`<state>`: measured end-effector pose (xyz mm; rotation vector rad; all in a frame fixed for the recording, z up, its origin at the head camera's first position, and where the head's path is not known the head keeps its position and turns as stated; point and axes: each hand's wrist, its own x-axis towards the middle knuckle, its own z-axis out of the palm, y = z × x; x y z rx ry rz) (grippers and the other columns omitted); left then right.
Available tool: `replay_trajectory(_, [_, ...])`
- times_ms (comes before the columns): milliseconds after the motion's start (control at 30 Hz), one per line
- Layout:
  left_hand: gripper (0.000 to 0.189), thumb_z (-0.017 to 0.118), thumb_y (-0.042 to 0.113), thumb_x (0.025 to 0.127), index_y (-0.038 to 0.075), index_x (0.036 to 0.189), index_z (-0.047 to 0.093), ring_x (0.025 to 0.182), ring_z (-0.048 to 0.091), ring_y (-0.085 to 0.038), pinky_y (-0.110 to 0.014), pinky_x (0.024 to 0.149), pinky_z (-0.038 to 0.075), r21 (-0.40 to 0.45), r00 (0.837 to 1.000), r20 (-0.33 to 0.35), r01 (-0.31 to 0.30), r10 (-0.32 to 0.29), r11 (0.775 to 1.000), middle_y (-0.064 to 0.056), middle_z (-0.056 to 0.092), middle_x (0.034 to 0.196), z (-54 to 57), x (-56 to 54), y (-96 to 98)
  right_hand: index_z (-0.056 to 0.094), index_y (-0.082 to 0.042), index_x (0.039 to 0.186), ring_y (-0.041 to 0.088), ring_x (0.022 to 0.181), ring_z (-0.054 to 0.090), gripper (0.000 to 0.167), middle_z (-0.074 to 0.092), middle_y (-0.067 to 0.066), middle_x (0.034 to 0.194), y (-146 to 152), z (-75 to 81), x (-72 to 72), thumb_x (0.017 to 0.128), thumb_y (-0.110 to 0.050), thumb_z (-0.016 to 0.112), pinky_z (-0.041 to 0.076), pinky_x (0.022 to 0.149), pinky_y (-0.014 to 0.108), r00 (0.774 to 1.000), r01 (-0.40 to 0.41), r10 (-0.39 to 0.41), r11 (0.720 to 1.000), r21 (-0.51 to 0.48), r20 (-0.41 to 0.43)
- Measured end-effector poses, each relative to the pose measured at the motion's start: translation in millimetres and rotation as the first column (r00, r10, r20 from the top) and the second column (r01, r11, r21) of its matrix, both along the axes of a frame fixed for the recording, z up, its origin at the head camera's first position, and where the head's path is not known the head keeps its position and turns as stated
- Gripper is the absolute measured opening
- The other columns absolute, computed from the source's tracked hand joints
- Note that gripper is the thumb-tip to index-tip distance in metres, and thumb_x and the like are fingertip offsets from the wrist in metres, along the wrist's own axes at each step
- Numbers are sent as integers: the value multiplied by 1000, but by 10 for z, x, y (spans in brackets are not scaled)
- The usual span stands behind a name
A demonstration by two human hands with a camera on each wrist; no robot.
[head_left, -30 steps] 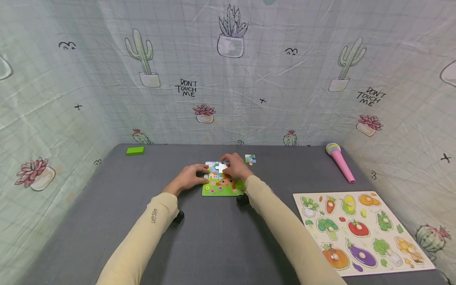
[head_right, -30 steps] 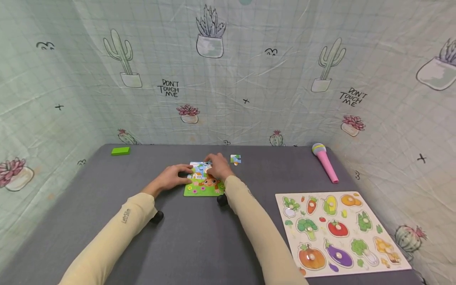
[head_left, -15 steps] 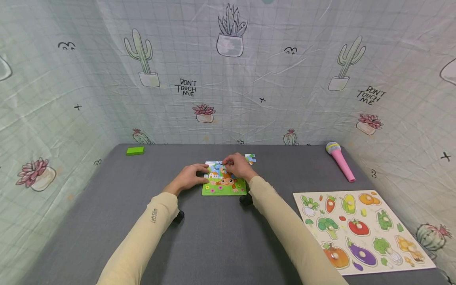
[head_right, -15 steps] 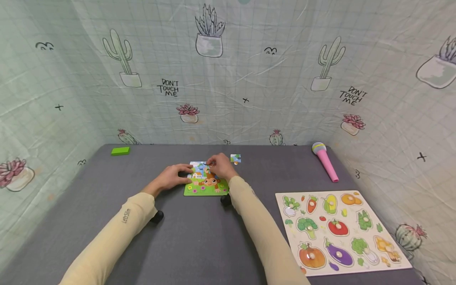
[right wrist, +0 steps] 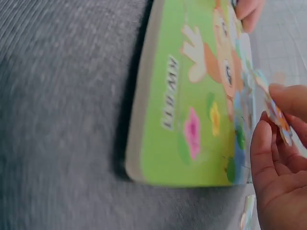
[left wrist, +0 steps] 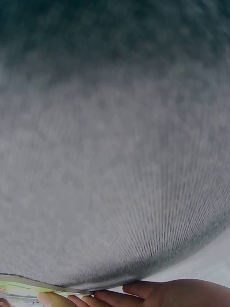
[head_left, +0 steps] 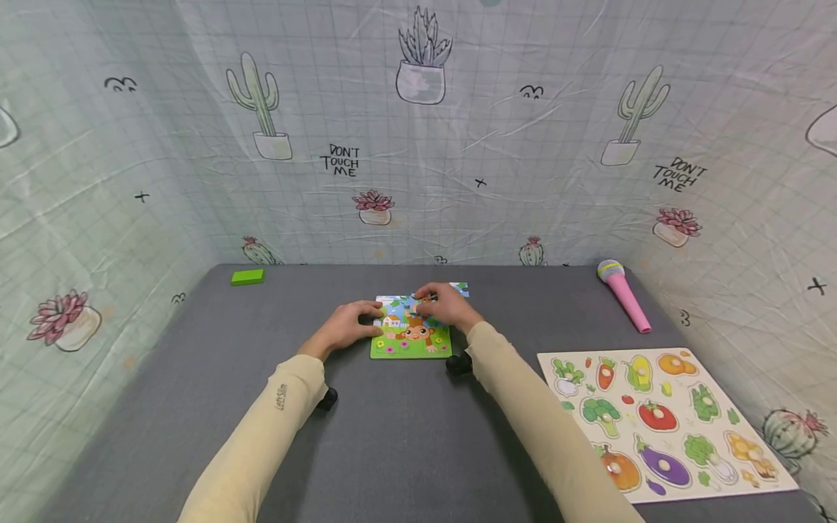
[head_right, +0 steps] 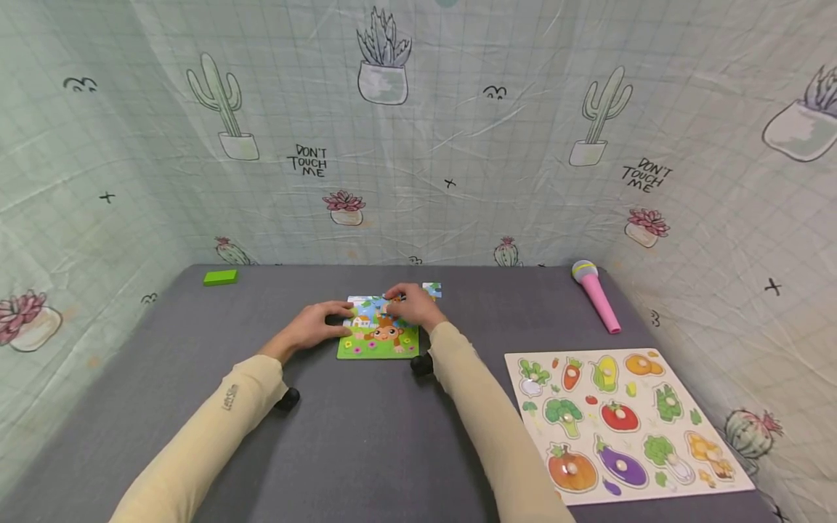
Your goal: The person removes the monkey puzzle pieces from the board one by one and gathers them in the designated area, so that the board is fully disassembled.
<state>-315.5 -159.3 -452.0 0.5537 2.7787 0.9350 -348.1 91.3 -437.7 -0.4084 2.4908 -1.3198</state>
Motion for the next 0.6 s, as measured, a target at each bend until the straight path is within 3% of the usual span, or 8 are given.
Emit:
replay_trajectory(167, [42,72,26,90,6,127,66,139,37,-33,-52,115,28,10,1000,-22,12,-12,1000,-8,49,146,-32,-1,-24,64,-8,127,28,101,53,31,51,12,136,184,34,-3,96,-13,63,45,76,40,999,43,-43,999,-1,-16])
replay_trajectory(300, [41,72,26,90,6,126,67,139,38,-33,-51,115,29,17,999,-31,25,-25,1000,-8,50,146,-36,2,-32,66,-11,126,30,103,52,31,55,12,131,439,60,-48,95,-15,65,45,75,42,991,124,-125,992,-25,-50])
replay_trajectory(600, [40,72,23,90,4,125,67,138,38,-33,-51,114,30,27,999,-31,20,-19,999,-9,50,146,-23,2,-34,65,-7,128,33,118,53,31,56,15,134,1057,-8,-160,97,-13,62,48,95,46,919,384,-392,915,-124,-47])
